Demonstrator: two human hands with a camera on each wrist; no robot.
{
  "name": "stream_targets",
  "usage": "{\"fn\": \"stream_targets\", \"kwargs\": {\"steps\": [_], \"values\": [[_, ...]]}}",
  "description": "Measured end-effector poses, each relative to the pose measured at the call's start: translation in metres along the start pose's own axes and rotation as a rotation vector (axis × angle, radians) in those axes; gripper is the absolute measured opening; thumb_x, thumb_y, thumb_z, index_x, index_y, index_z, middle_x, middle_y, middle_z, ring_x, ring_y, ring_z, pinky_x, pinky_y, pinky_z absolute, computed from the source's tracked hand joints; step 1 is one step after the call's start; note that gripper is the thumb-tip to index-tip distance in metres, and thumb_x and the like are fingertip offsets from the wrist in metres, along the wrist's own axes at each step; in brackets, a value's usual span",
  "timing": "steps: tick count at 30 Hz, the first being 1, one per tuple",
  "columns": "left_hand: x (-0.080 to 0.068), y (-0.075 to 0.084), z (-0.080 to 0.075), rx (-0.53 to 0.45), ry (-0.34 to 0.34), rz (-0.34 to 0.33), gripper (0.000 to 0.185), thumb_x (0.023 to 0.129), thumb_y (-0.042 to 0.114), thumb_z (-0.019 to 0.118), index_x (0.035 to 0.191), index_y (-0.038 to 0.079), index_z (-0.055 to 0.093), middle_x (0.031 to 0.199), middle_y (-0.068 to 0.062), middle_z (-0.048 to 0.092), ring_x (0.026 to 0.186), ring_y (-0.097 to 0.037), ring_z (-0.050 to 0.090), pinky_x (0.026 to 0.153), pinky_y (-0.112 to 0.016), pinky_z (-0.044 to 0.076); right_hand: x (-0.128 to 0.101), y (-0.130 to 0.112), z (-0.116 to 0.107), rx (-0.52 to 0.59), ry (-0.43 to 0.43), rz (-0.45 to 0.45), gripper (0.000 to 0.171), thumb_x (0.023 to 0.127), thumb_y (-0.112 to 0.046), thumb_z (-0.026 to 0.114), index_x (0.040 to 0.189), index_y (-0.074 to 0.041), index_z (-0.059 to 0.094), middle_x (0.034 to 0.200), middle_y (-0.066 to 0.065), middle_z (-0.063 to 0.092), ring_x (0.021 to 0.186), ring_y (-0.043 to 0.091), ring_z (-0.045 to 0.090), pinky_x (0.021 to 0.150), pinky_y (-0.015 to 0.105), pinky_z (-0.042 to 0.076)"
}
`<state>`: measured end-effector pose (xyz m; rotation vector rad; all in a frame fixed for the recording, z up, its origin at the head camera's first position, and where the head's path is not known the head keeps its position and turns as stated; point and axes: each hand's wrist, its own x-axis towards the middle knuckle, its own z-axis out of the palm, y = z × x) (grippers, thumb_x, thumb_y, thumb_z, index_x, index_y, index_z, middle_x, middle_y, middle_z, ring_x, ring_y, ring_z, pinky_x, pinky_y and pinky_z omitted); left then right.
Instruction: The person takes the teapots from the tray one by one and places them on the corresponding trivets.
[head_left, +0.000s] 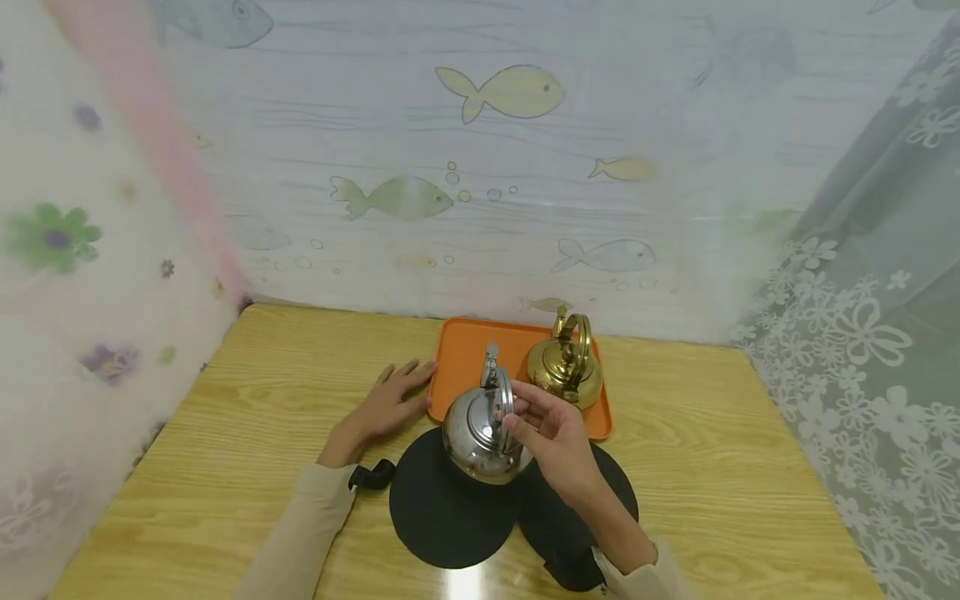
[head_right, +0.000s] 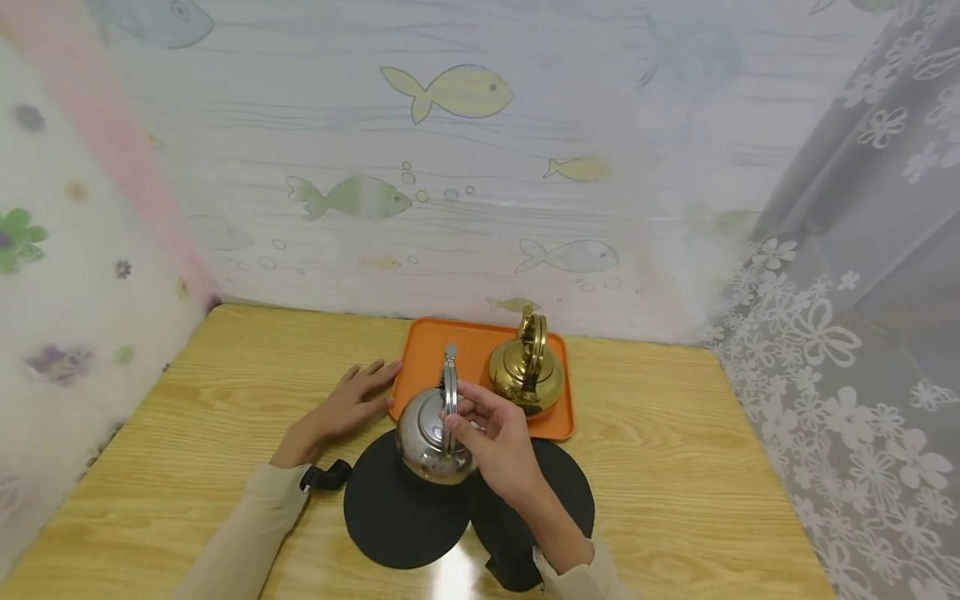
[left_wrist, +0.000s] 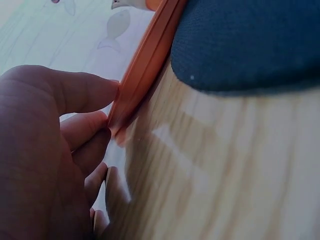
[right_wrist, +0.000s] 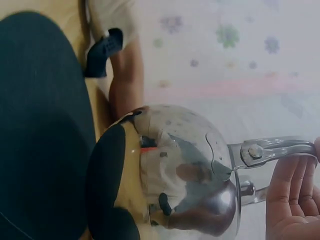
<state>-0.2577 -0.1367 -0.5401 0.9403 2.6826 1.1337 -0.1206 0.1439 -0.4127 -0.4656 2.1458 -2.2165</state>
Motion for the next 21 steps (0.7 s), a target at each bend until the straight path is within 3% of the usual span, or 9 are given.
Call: {"fn": "stream_targets", "kwargs": {"steps": [10,21], "values": [[0.000,0.007,-0.004,0.008,0.005,-0.020,0.062,0.103,0.026,0.059,0.157,0.006,0.038,0.162,-0.013,0.037,0.154,-0.040,0.022,0.124,-0.061,-0.001,-0.029,0.002,0.014,0.091,0.030,0.007,0.050,0.097,0.002,0.064,0.139,0.020,0.046,0.101,-0.004,0.065,0.096,0.007,0.066,0.087,0.019,0.057],[-0.001,0.009,-0.003,0.023,0.006,-0.021,0.062,0.103,0.027,0.059,0.158,0.006,0.037,0.163,-0.013,0.036,0.154,-0.040,0.022,0.124,-0.060,-0.001,-0.045,0.015,0.031,0.164,-0.041,-0.069,0.047,0.097,0.004,0.063,0.137,0.023,0.047,0.102,-0.004,0.067,0.097,0.005,0.067,0.084,0.019,0.057]]}}
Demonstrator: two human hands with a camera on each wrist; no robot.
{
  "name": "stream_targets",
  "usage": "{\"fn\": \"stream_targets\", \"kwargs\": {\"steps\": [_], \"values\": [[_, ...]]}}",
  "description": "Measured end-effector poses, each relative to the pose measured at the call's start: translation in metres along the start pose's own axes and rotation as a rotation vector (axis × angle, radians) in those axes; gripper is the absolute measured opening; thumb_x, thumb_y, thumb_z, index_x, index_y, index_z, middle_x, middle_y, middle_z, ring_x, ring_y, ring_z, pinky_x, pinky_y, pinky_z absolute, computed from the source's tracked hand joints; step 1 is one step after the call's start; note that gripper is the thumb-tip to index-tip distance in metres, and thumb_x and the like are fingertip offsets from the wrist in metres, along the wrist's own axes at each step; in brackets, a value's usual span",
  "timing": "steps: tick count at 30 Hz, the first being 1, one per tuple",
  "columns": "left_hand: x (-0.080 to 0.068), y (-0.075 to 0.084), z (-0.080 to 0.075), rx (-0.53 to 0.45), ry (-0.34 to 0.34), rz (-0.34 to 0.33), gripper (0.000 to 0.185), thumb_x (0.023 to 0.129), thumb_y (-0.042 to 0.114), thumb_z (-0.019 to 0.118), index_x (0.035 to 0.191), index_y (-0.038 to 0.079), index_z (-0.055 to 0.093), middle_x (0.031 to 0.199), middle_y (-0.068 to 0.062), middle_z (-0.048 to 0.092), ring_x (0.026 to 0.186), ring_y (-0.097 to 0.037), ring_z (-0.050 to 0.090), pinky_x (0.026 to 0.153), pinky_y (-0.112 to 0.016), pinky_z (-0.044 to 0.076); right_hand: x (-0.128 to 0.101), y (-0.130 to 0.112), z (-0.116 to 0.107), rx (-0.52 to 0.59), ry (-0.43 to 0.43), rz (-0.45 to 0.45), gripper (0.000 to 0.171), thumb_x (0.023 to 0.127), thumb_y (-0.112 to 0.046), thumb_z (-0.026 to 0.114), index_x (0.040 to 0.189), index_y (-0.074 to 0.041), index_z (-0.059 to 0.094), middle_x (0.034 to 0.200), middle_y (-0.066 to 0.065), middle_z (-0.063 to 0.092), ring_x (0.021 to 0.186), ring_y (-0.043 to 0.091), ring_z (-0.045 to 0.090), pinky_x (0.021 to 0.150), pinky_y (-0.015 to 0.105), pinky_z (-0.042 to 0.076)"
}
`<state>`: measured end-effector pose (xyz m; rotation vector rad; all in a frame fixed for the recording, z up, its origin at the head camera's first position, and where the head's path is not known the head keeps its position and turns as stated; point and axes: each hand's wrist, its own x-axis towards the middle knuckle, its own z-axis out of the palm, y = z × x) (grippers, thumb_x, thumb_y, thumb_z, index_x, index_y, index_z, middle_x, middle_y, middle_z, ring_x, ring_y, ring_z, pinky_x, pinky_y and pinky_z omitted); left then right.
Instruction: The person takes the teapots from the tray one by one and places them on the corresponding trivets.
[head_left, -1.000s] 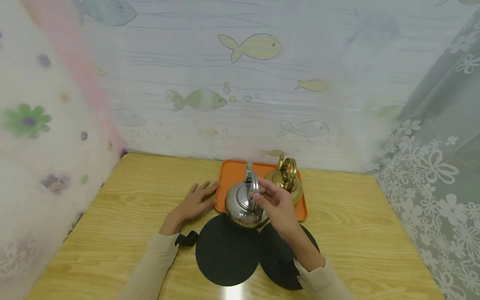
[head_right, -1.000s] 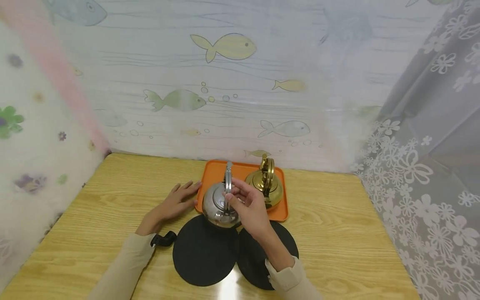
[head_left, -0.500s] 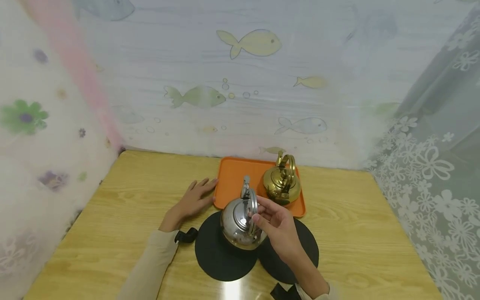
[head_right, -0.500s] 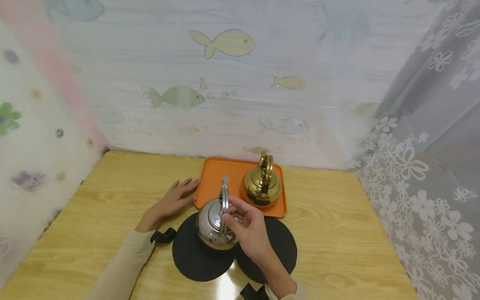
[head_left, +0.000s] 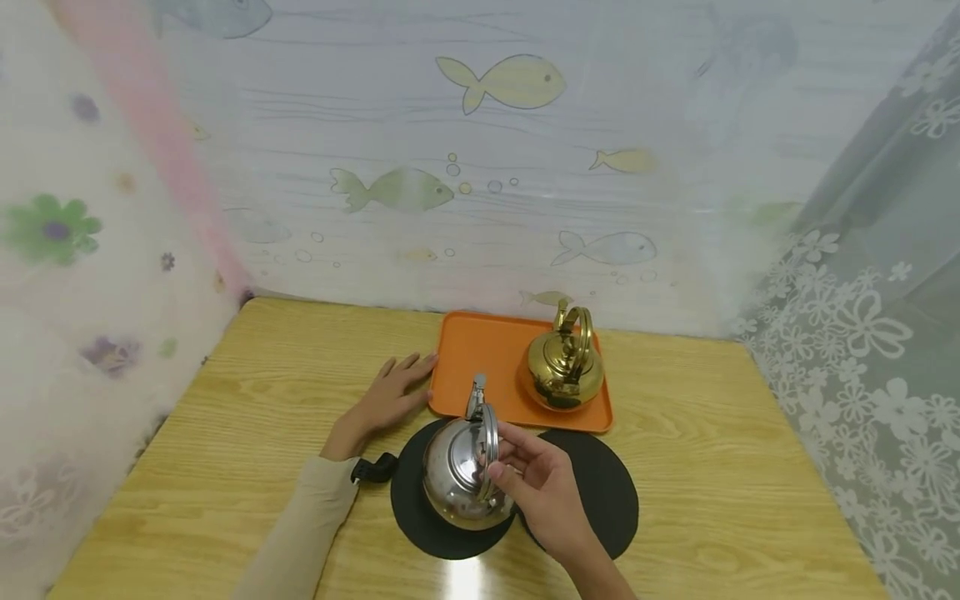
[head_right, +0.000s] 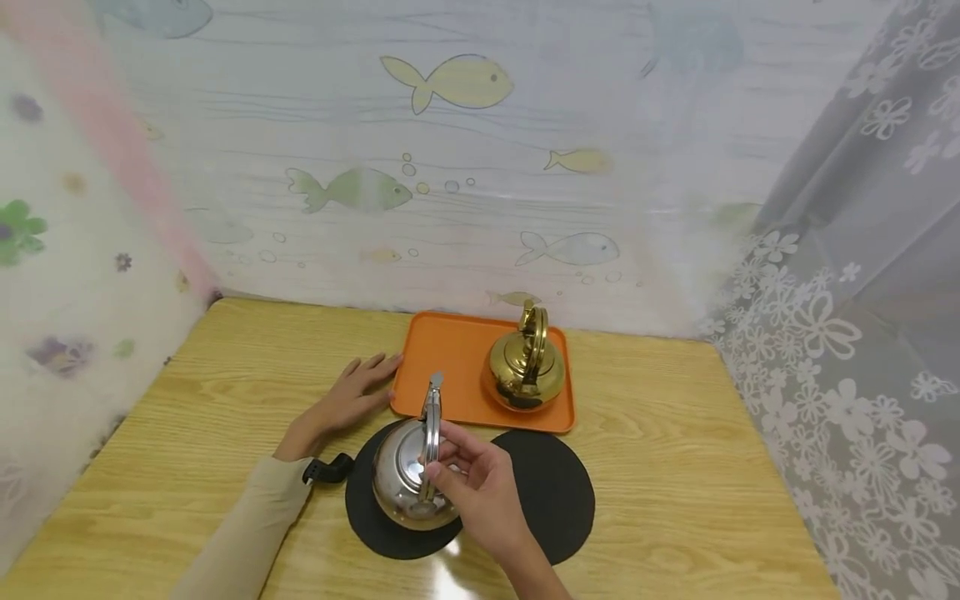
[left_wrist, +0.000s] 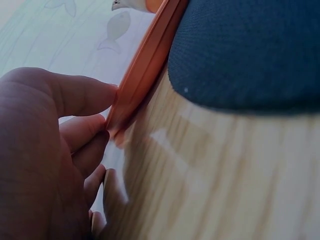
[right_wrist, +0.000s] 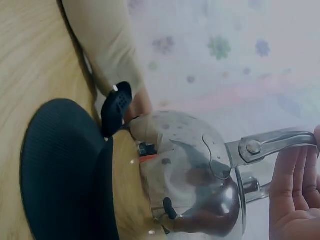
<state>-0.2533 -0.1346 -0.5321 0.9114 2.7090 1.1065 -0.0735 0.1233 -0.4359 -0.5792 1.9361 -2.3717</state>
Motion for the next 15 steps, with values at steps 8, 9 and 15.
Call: {"fn": "stream_targets", "kwargs": {"steps": [8,9,15], "values": [[-0.001,0.002,0.001,-0.009,-0.003,-0.008,0.062,0.102,0.025,0.060,0.157,0.005,0.038,0.162,-0.012,0.037,0.154,-0.040,0.022,0.125,-0.060,-0.001,-0.008,0.006,0.010,0.082,-0.038,-0.033,0.049,0.098,0.002,0.064,0.138,0.023,0.046,0.105,-0.004,0.069,0.097,0.005,0.066,0.086,0.020,0.057],[0.000,0.002,0.001,-0.009,-0.003,-0.007,0.062,0.103,0.025,0.060,0.157,0.005,0.038,0.162,-0.012,0.037,0.154,-0.040,0.022,0.124,-0.060,-0.001,-0.008,0.007,0.011,0.093,-0.041,-0.041,0.049,0.097,0.002,0.064,0.138,0.024,0.045,0.105,-0.004,0.069,0.098,0.005,0.067,0.086,0.020,0.057],[0.001,0.003,0.001,-0.008,0.016,-0.003,0.061,0.102,0.024,0.060,0.156,0.004,0.039,0.161,-0.013,0.039,0.153,-0.041,0.023,0.124,-0.061,-0.001,-0.008,0.016,0.016,0.115,-0.054,-0.075,0.048,0.097,0.005,0.063,0.137,0.024,0.045,0.107,-0.003,0.069,0.100,0.005,0.067,0.087,0.021,0.058]]}}
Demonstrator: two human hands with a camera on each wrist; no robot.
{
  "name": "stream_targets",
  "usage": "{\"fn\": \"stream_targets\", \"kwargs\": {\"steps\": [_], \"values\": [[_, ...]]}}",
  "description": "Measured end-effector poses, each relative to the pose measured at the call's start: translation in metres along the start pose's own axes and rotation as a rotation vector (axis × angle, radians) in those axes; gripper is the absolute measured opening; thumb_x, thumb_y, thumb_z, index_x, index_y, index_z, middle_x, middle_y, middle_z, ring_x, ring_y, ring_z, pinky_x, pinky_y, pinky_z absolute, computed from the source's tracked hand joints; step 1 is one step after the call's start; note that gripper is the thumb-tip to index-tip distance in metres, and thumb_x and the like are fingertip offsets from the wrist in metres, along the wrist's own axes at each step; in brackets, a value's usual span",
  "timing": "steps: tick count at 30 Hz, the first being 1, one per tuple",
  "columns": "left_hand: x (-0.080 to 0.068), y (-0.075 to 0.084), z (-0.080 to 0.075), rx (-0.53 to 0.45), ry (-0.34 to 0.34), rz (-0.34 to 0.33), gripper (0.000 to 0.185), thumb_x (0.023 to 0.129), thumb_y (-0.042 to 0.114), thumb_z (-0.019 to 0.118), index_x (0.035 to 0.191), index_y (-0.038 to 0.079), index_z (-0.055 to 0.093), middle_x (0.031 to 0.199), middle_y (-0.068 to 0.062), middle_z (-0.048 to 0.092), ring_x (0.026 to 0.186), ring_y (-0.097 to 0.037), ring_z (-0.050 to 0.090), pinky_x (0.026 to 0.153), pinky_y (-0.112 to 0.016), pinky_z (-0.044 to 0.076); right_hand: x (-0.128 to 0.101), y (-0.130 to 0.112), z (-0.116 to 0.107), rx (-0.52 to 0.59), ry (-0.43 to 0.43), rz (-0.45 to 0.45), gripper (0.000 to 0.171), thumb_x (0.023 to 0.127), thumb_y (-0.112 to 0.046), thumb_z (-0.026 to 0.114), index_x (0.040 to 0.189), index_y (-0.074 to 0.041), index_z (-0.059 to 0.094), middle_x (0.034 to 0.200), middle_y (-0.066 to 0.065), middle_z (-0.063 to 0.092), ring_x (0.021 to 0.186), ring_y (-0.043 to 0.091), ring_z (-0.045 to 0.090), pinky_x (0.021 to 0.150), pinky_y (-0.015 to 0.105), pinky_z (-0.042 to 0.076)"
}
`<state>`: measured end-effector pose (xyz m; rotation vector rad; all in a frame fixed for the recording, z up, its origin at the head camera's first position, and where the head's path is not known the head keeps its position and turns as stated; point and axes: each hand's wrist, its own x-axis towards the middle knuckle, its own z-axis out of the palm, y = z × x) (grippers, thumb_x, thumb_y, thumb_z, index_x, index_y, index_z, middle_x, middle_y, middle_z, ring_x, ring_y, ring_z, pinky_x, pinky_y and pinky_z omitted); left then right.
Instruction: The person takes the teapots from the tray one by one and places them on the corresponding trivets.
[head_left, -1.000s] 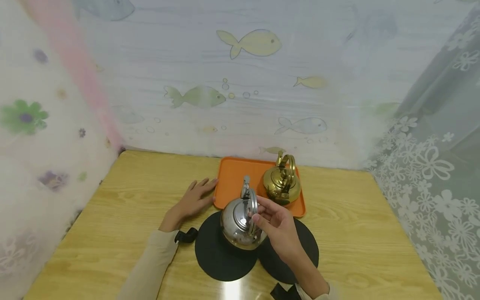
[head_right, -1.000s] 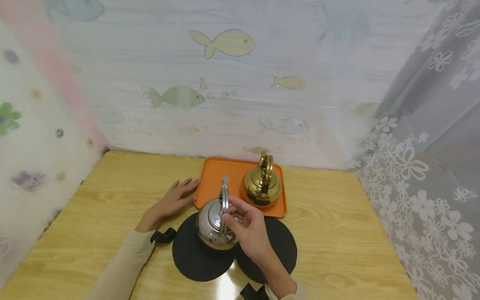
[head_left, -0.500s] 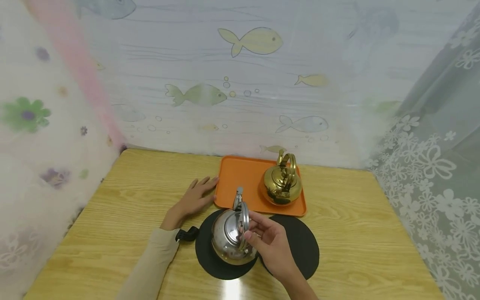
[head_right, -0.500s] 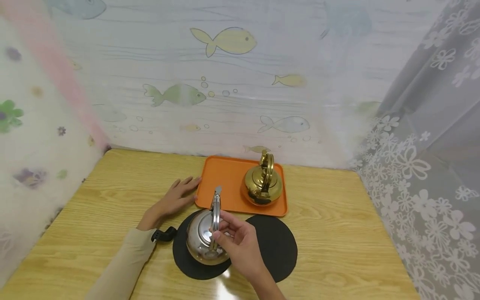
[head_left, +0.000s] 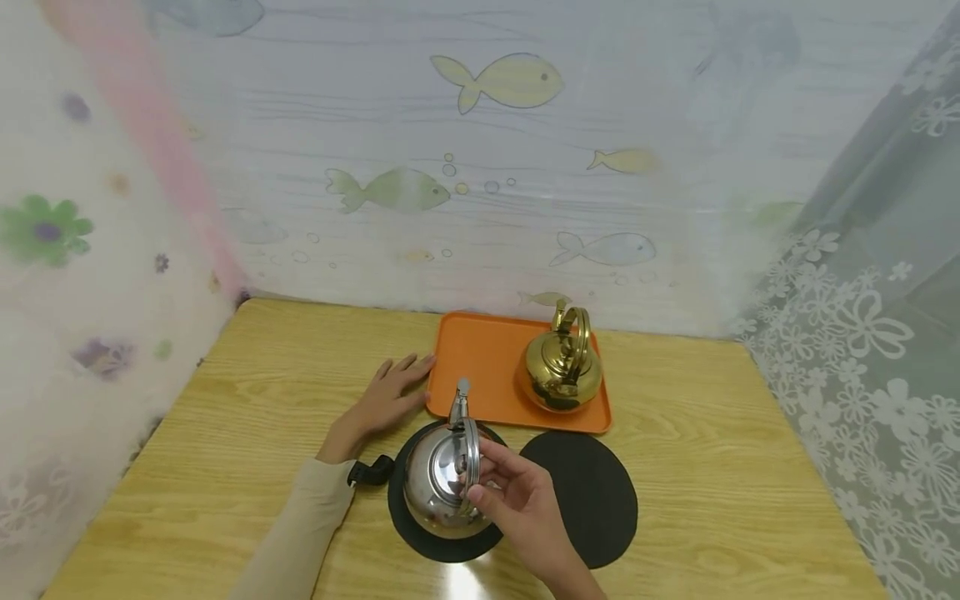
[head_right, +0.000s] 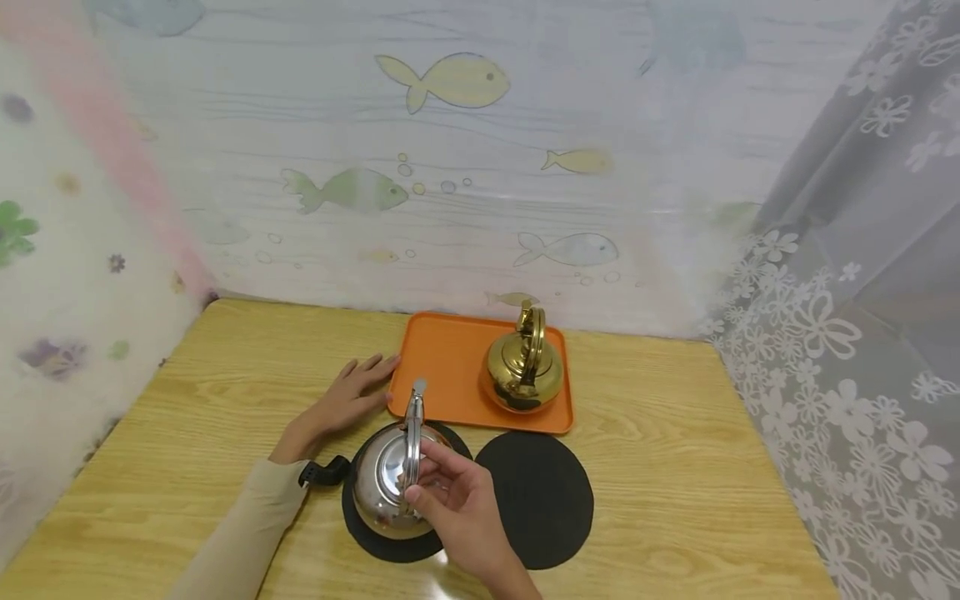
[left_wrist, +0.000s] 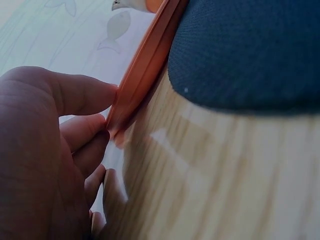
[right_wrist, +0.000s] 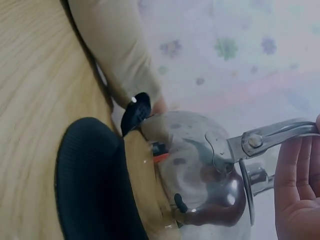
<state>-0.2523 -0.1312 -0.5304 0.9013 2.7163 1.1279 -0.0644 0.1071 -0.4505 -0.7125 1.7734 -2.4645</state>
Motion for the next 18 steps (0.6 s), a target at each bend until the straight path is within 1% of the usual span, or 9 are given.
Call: {"fn": "stream_targets", "kwargs": {"steps": [6,10,15,18], "values": [[0.000,0.000,0.001,0.016,-0.014,0.001,0.062,0.103,0.026,0.060,0.157,0.004,0.038,0.162,-0.013,0.037,0.153,-0.041,0.023,0.124,-0.061,-0.001,-0.006,0.007,0.002,0.007,0.024,0.017,0.047,0.096,0.005,0.063,0.136,0.024,0.046,0.108,-0.003,0.068,0.099,0.005,0.066,0.086,0.020,0.058],[0.001,0.000,0.001,0.026,-0.012,0.005,0.062,0.102,0.025,0.060,0.156,0.003,0.039,0.161,-0.014,0.038,0.153,-0.042,0.024,0.124,-0.061,0.000,-0.008,0.014,0.005,0.013,0.059,-0.011,0.047,0.096,0.006,0.063,0.135,0.025,0.045,0.107,-0.004,0.068,0.099,0.005,0.066,0.084,0.018,0.057],[0.001,0.001,-0.001,0.025,-0.006,-0.003,0.062,0.102,0.025,0.061,0.156,0.004,0.040,0.161,-0.014,0.039,0.153,-0.042,0.025,0.124,-0.060,0.000,-0.008,0.025,0.007,0.001,0.100,-0.078,0.048,0.095,0.010,0.061,0.136,0.028,0.041,0.108,-0.004,0.068,0.098,0.004,0.065,0.082,0.016,0.056],[0.001,0.000,-0.001,0.035,-0.009,-0.010,0.062,0.102,0.026,0.061,0.156,0.004,0.039,0.161,-0.013,0.038,0.153,-0.041,0.024,0.124,-0.061,0.000,-0.007,0.028,0.007,-0.013,0.135,-0.079,0.050,0.095,0.011,0.061,0.137,0.027,0.041,0.106,-0.004,0.068,0.096,0.004,0.065,0.083,0.016,0.056]]}}
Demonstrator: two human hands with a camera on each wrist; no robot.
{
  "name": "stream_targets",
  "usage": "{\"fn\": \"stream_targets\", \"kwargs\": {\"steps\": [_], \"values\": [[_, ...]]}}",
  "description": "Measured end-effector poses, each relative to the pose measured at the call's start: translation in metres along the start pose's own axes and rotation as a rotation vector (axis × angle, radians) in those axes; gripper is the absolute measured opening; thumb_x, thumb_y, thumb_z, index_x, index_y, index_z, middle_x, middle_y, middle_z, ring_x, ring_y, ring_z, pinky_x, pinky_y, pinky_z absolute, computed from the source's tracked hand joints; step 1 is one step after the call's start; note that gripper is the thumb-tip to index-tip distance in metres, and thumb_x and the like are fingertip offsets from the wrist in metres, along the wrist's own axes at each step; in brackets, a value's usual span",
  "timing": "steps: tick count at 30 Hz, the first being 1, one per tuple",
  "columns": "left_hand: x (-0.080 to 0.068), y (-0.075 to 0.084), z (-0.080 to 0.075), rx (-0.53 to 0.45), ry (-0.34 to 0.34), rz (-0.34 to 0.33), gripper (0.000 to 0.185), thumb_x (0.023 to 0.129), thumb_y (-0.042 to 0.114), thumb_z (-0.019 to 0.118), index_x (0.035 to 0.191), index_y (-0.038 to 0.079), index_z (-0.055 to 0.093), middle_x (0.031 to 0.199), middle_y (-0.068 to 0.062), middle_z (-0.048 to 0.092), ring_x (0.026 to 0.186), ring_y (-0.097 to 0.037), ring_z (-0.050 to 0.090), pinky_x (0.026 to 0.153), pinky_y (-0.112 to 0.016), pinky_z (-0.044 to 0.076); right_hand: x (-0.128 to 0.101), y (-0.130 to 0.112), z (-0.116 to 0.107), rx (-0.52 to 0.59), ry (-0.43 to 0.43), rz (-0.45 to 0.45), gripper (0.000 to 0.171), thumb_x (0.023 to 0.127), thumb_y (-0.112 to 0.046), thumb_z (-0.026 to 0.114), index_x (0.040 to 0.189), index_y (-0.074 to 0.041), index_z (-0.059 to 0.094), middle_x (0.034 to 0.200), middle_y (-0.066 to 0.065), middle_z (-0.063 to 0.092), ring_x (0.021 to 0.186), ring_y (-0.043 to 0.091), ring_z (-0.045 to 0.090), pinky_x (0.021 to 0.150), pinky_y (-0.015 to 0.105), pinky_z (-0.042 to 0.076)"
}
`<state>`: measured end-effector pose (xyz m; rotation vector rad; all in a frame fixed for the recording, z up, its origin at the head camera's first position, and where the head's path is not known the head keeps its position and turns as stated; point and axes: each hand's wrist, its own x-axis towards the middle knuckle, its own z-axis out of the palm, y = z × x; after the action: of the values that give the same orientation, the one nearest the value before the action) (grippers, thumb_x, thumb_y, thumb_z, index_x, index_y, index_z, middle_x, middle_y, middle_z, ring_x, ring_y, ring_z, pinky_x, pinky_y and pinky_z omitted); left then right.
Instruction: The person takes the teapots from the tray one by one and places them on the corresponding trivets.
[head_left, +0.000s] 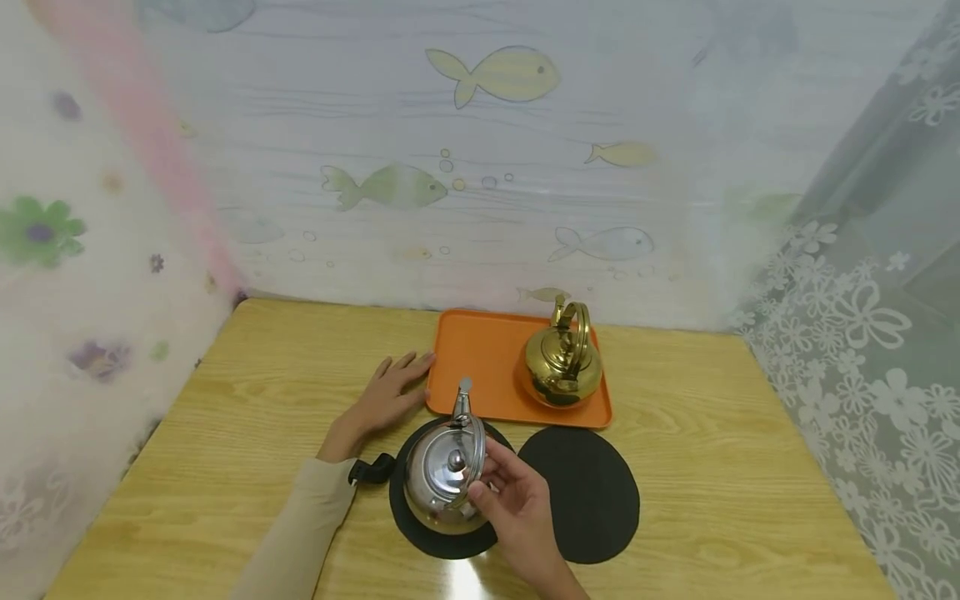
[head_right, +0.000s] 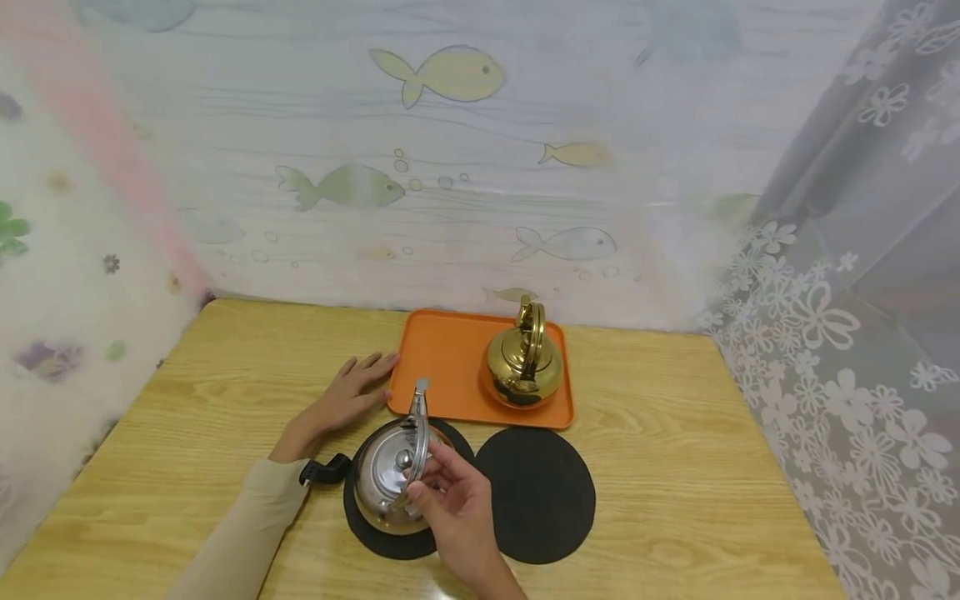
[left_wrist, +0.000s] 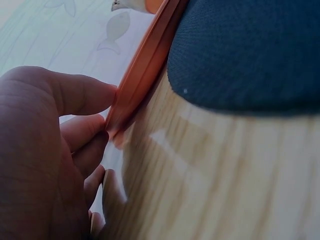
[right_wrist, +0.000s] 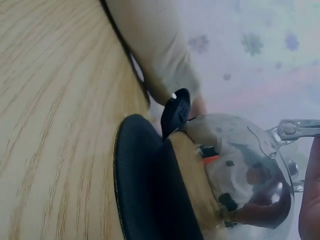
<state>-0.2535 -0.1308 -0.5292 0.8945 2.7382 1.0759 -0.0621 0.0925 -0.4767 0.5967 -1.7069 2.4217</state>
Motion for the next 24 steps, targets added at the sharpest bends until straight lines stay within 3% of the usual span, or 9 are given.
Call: {"fn": "stream_targets", "kwargs": {"steps": [17,24], "values": [[-0.0017,-0.0008,0.0012,0.002,0.002,0.001,0.061,0.102,0.026,0.060,0.156,0.005,0.040,0.161,-0.012,0.038,0.153,-0.041,0.024,0.124,-0.062,0.000,-0.0028,-0.0030,-0.0021,-0.014,-0.007,-0.004,0.047,0.099,0.010,0.055,0.139,0.027,0.039,0.107,-0.003,0.066,0.096,0.004,0.063,0.080,0.015,0.054],[-0.0009,-0.0004,-0.0005,0.004,0.007,0.001,0.061,0.103,0.026,0.059,0.156,0.004,0.040,0.161,-0.014,0.038,0.153,-0.042,0.024,0.124,-0.062,0.000,-0.0029,-0.0029,-0.0006,-0.016,0.056,0.041,0.046,0.097,0.009,0.059,0.138,0.024,0.044,0.102,-0.004,0.068,0.092,0.004,0.065,0.079,0.015,0.055]]}}
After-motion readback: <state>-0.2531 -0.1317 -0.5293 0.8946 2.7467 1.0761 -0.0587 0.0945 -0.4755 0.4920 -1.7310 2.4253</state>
